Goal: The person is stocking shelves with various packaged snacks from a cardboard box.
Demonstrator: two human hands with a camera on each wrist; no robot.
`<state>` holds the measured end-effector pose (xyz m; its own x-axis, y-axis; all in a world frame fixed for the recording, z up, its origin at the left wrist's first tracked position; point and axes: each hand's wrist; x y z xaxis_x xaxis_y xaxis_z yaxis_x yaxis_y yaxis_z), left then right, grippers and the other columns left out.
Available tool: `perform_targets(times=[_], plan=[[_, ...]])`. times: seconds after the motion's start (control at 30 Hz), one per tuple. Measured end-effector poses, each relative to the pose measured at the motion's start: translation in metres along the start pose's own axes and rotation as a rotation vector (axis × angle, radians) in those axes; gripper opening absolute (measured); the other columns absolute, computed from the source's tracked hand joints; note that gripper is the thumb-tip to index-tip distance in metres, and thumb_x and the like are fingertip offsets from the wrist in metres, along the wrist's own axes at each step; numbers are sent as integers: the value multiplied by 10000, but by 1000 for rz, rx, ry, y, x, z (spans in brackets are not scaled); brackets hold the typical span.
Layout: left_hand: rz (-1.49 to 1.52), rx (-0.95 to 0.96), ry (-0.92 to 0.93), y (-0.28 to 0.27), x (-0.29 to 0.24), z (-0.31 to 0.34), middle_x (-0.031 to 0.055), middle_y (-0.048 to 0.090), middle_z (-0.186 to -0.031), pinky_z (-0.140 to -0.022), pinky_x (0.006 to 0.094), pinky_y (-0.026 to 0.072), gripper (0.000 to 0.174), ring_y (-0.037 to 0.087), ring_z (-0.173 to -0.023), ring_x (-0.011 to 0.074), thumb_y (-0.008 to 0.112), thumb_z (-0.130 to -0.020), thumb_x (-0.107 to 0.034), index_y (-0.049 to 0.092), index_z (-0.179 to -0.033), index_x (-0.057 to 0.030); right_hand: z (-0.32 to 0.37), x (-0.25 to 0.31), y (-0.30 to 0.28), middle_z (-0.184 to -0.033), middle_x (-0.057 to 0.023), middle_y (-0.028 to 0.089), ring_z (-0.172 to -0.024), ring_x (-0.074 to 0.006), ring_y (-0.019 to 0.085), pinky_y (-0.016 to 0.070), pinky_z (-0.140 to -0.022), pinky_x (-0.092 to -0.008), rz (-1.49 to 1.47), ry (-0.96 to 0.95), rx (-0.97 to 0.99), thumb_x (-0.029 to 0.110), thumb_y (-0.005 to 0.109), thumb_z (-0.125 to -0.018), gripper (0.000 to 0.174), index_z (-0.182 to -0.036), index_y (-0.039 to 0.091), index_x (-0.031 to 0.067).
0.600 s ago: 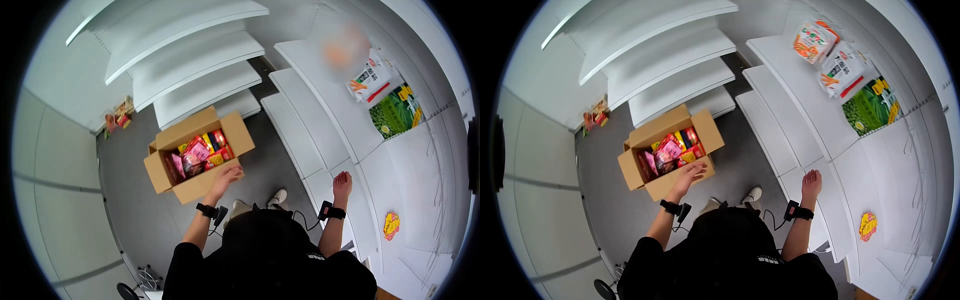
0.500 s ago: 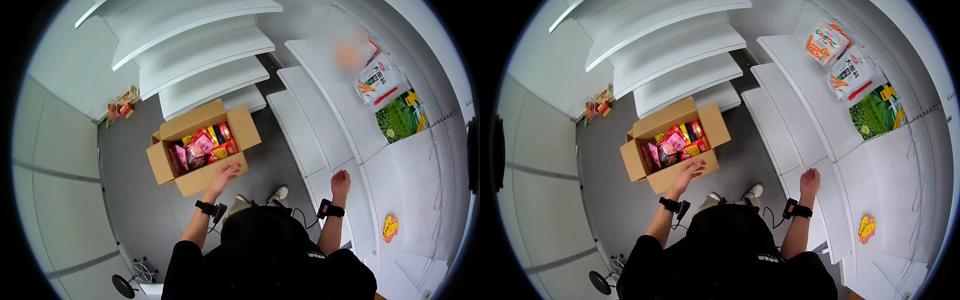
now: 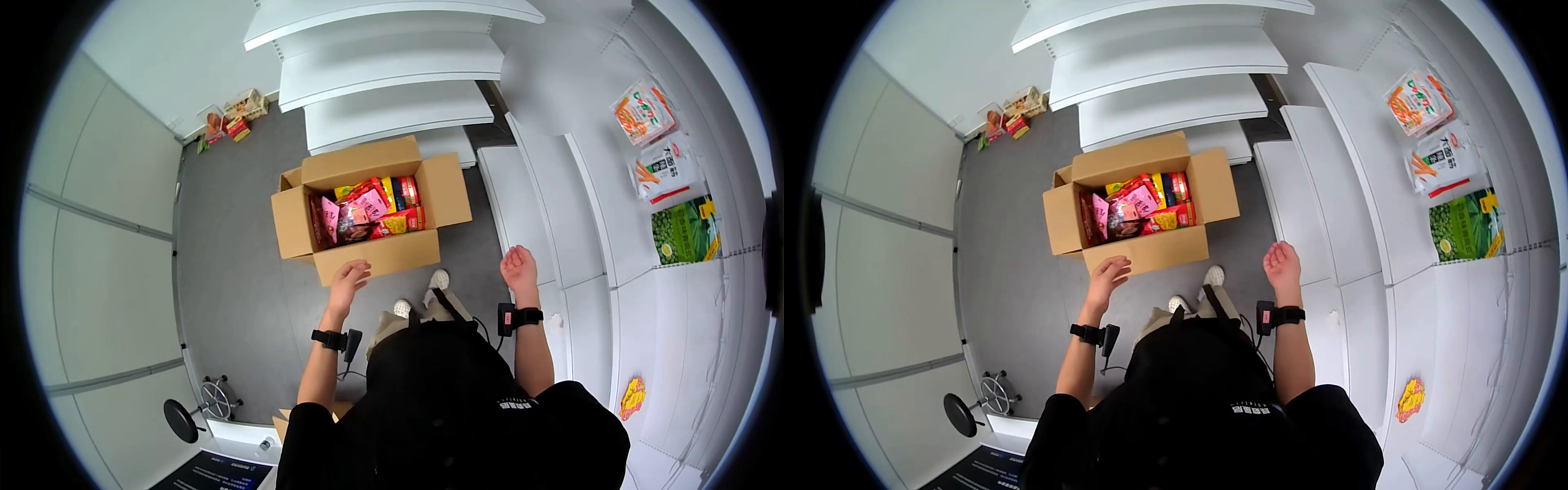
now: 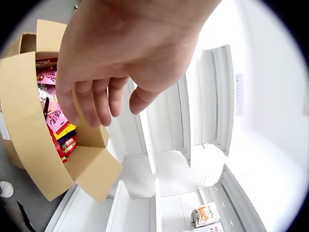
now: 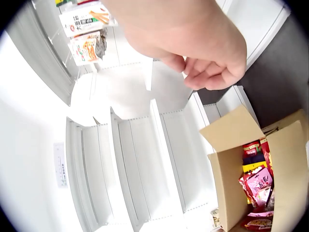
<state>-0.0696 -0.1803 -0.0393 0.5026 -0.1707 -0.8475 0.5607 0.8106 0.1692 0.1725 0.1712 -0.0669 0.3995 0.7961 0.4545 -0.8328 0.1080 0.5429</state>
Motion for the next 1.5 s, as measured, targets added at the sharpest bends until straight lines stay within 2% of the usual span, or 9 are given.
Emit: perform_targets(times=[0.43, 0.63, 0.83, 1.03, 1.07, 1.2, 1.3, 1.37, 1.5], plan=[[7, -295, -117, -60, -3, -30, 58, 639, -1064, -846, 326, 444, 307, 591, -986, 176, 522, -898, -254, 580, -1121, -51, -75, -79, 95, -859, -19, 609, -812, -149, 567, 470, -737, -301, 159, 247, 121, 160, 619, -848, 82, -875, 583, 92], [-85, -317, -234, -83, -6, -92, 46, 642, -1035, -790, 296, 463, 261, 605, -940, 154, 523, -896, -269, 596, -1046, -68, -111, -106, 125, -880, -22, 615, -818, -152, 569, 466, -743, -300, 184, 331, 86, 175, 606, -863, 94, -903, 584, 93], [99, -337, -447, -98, 0, -164, 37, 647, -927, -748, 338, 462, 264, 610, -874, 160, 569, -867, -325, 601, -957, -78, -136, -115, 140, -911, -22, 624, -835, -147, 574, 470, -744, -295, 319, 386, 11, 185, 605, -867, 130, -964, 574, 103], [117, -431, -573, -109, 23, -231, 25, 647, -818, -694, 345, 448, 267, 607, -721, 160, 615, -828, -365, 581, -842, -100, -153, -121, 150, -923, -32, 633, -827, -148, 582, 475, -736, -296, 427, 426, 13, 198, 606, -867, 149, -970, 573, 96], [169, -427, -584, -109, 28, -239, 27, 632, -785, -631, 347, 450, 266, 600, -664, 167, 631, -812, -367, 576, -819, -107, -153, -122, 151, -924, -34, 634, -821, -149, 583, 475, -734, -296, 451, 434, -7, 200, 607, -867, 153, -972, 573, 95], [55, -524, -645, -113, 65, -289, 11, 553, -656, -495, 342, 417, 276, 570, -564, 177, 659, -781, -367, 568, -759, -107, -145, -118, 158, -921, -42, 634, -805, -154, 588, 475, -727, -303, 560, 425, -16, 212, 608, -865, 163, -973, 580, 92], [-277, -556, -598, -125, 95, -321, 63, 625, -687, -451, 335, 448, 422, 607, -551, 182, 670, -756, -427, 636, -862, -20, -135, -108, 156, -941, -49, 630, -828, -172, 576, 478, -767, -320, 590, 405, -20, 222, 604, -872, 160, -962, 604, 89], [-397, -533, -644, -124, 90, -331, 97, 647, -681, -448, 324, 465, 521, 622, -549, 181, 664, -741, -479, 657, -912, 13, -130, -104, 145, -939, -48, 630, -831, -174, 573, 477, -770, -324, 564, 387, -38, 225, 605, -875, 157, -958, 606, 91], [-469, -497, -613, -113, 65, -338, 104, 647, -645, -475, 316, 477, 569, 628, -553, 192, 665, -715, -529, 678, -846, 24, -121, -94, 130, -934, -42, 627, -843, -179, 571, 473, -781, -332, 528, 373, -108, 224, 603, -881, 145, -948, 610, 96]])
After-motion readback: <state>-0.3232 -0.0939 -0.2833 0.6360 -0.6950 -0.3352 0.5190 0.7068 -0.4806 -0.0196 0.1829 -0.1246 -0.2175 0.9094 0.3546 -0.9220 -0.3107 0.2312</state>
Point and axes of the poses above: each hand's wrist, its own z-axis away from the middle knuckle, its own y-axis out of the palm, x = y × z
